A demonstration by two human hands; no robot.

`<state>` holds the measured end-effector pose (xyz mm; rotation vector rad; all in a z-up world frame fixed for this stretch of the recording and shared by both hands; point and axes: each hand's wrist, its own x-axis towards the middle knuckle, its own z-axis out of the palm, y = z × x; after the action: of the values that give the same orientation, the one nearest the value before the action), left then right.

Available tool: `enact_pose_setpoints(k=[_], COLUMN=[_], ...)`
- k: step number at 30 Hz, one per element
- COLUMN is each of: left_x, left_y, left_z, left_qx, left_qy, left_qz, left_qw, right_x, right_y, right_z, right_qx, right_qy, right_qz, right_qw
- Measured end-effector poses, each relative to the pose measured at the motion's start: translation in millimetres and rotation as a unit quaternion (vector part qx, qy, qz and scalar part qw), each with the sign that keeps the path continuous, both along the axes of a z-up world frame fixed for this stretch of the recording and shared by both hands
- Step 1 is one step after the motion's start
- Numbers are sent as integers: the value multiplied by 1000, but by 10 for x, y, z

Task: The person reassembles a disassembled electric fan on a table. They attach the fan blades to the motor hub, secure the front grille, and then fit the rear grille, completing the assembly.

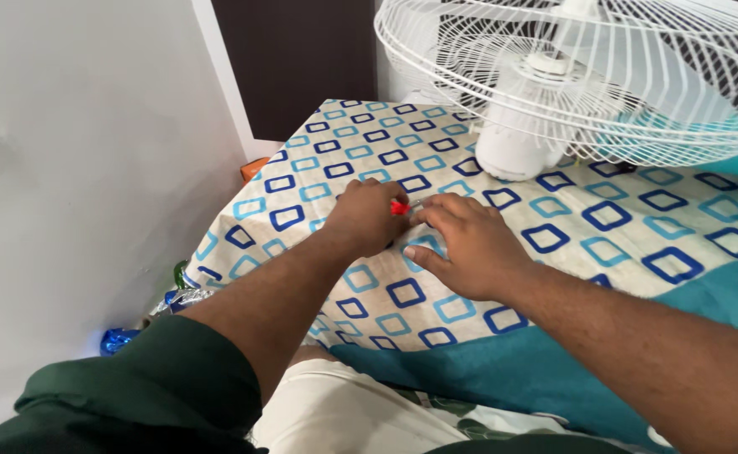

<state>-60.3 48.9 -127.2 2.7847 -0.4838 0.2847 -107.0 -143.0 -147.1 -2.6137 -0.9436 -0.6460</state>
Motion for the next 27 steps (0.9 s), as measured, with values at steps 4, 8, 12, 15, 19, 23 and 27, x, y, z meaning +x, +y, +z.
enact_pose_setpoints(k=[4,8,12,15,19,23,27], left_x=[84,159,227,301,370,306,190], left_y=[106,371,850,1164,1340,1293,1061], left_z=[77,104,108,92,-5,-120,-116], left_qx=[-97,-189,-244,-258,-197,-147,-113], left_qy=[26,25,-30,-51,18,-64,-89], left_qz=[4,83,183,223,219,197,186], left_qw=[995,978,952,938,955,967,972], right_x=[30,110,238,316,309,306,311], right_y=[165,276,408,505,545,534,549], right_z=[39,76,75,25,-90,-114,-88], right_qx=[6,22,9,-31,-121,-94,-77], right_qy=[29,19,39,39,57,73,93], right_qz=[-3,19,19,19,-21,-24,-39], right_qw=[1000,999,999,999,991,993,992])
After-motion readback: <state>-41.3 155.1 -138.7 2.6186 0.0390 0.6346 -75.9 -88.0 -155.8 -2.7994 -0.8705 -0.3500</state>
